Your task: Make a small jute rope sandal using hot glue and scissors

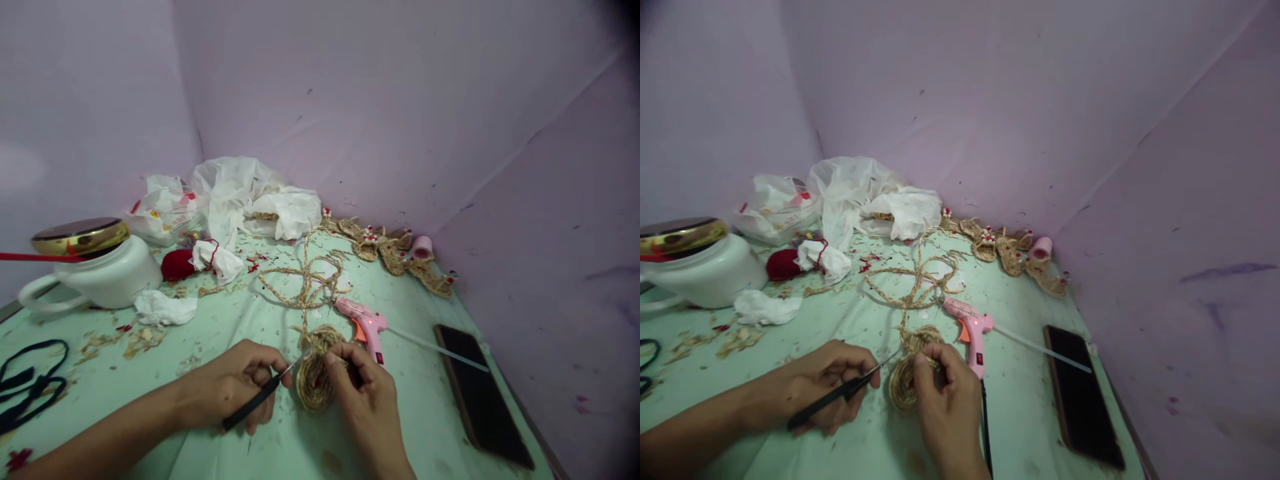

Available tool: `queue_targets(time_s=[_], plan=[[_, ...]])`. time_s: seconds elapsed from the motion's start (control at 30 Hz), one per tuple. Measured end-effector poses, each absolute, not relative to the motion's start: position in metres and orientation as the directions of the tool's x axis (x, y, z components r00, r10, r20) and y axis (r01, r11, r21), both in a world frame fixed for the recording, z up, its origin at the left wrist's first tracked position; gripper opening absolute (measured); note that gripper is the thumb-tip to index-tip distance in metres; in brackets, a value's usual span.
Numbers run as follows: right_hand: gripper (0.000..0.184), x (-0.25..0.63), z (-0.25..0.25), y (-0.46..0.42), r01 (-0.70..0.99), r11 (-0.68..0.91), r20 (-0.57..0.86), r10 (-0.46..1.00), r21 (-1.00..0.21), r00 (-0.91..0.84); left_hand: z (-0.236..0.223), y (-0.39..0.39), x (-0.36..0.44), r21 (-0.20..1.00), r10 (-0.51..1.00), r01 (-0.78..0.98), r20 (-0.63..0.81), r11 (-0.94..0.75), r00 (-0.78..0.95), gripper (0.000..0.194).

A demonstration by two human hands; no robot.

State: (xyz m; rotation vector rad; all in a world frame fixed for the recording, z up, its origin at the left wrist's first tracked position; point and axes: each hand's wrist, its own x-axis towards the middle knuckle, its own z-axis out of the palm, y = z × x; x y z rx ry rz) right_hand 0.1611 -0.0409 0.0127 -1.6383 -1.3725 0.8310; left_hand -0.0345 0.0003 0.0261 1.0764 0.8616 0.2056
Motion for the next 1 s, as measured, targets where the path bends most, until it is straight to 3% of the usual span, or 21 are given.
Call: queue_targets(time_s=[0.27, 0.53, 0.73, 0.87, 1.0], plan=[[0.021, 0.162, 0.019, -0.039, 0.295, -0.096, -0.073, 0.993, -0.951, 0.089, 0.026, 0.000, -0.023, 0.831, 0.555, 0.220, -0.514, 0.510, 0.654, 0.037], [0.021, 0.163, 0.022, -0.039, 0.281, -0.113, -0.098, 0.993, -0.953, 0.069, 0.031, 0.000, -0.023, 0.825, 0.545, 0.306, -0.550, 0.476, 0.633, 0.039], [0.022, 0.163, 0.022, -0.038, 0.255, -0.105, -0.092, 0.994, -0.961, 0.062, 0.036, -0.006, -0.022, 0.853, 0.561, 0.347, -0.518, 0.390, 0.645, 0.028], [0.021, 0.161, 0.023, -0.039, 0.271, -0.091, -0.088, 0.996, -0.958, 0.022, 0.045, -0.007, -0.020, 0.888, 0.587, 0.390, -0.454, 0.243, 0.670, 0.022], [0.021, 0.158, 0.026, -0.040, 0.307, -0.067, -0.064, 0.998, -0.949, 0.019, 0.057, -0.005, -0.020, 0.843, 0.665, 0.538, -0.402, 0.001, 0.629, 0.020]])
